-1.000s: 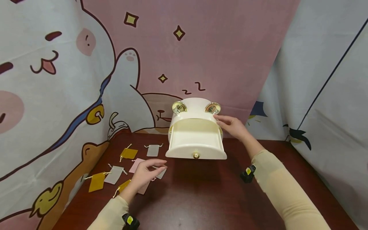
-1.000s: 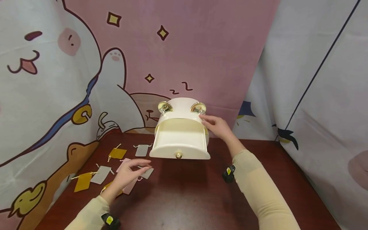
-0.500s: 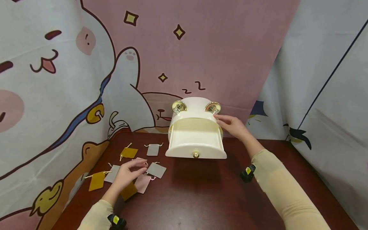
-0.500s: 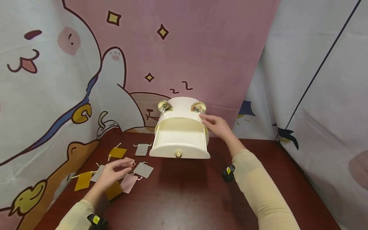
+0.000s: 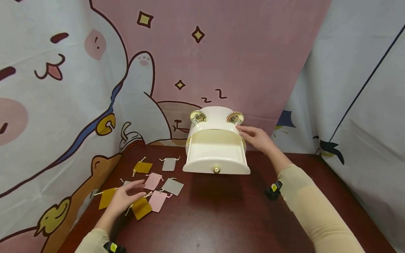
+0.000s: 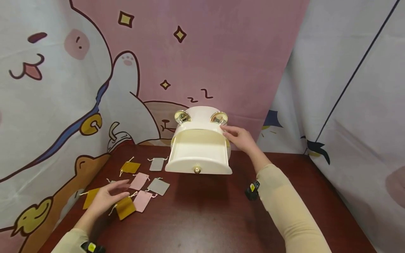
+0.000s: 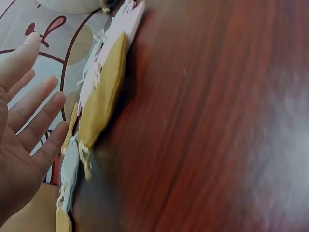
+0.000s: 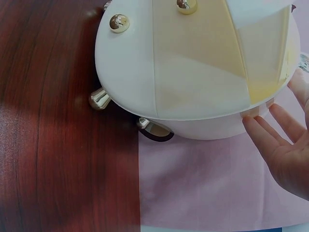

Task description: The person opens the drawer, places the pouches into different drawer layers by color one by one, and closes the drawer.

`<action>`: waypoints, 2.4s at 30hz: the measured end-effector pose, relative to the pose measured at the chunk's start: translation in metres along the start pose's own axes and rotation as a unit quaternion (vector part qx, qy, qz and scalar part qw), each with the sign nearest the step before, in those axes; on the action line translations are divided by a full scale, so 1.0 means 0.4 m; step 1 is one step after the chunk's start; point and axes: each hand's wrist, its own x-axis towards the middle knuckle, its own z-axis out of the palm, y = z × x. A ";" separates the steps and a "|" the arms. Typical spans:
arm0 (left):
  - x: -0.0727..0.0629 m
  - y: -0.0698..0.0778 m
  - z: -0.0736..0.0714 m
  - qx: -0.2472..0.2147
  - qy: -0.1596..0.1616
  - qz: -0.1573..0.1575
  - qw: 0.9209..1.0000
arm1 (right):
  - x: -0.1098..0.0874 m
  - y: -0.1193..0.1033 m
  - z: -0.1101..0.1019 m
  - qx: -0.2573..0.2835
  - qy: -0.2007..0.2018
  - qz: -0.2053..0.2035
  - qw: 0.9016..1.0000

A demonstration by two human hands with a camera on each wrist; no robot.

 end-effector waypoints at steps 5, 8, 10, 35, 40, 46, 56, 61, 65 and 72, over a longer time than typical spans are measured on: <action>-0.001 -0.015 -0.013 0.015 -0.014 -0.023 1.000 | -0.001 -0.002 0.000 -0.006 0.000 0.000 1.000; -0.004 -0.025 -0.019 0.028 -0.025 -0.028 0.999 | 0.000 -0.002 0.000 -0.005 0.001 0.005 1.000; -0.006 -0.033 -0.022 0.035 -0.032 -0.027 0.999 | 0.001 -0.001 0.001 -0.005 0.001 0.006 1.000; 0.010 -0.081 -0.020 0.051 -0.092 -0.004 0.994 | -0.003 -0.005 -0.002 0.002 0.000 0.005 1.000; 0.016 -0.079 -0.012 0.054 -0.094 -0.007 0.994 | -0.008 -0.006 -0.004 0.006 -0.001 0.003 1.000; 0.021 -0.075 -0.003 0.049 -0.084 -0.020 0.995 | -0.010 -0.010 -0.005 0.003 -0.004 0.001 1.000; 0.020 -0.068 0.014 0.049 -0.043 -0.039 0.997 | -0.012 -0.010 -0.003 0.002 -0.003 0.003 1.000; 0.020 -0.062 0.007 0.031 -0.028 -0.042 0.998 | -0.010 -0.008 -0.001 0.002 -0.001 0.000 1.000; 0.023 -0.052 -0.011 0.024 -0.013 -0.041 0.999 | -0.006 -0.005 0.000 -0.001 0.001 -0.002 1.000; 0.030 -0.015 -0.049 0.005 0.005 -0.079 0.997 | -0.005 -0.003 0.001 -0.004 0.000 -0.002 1.000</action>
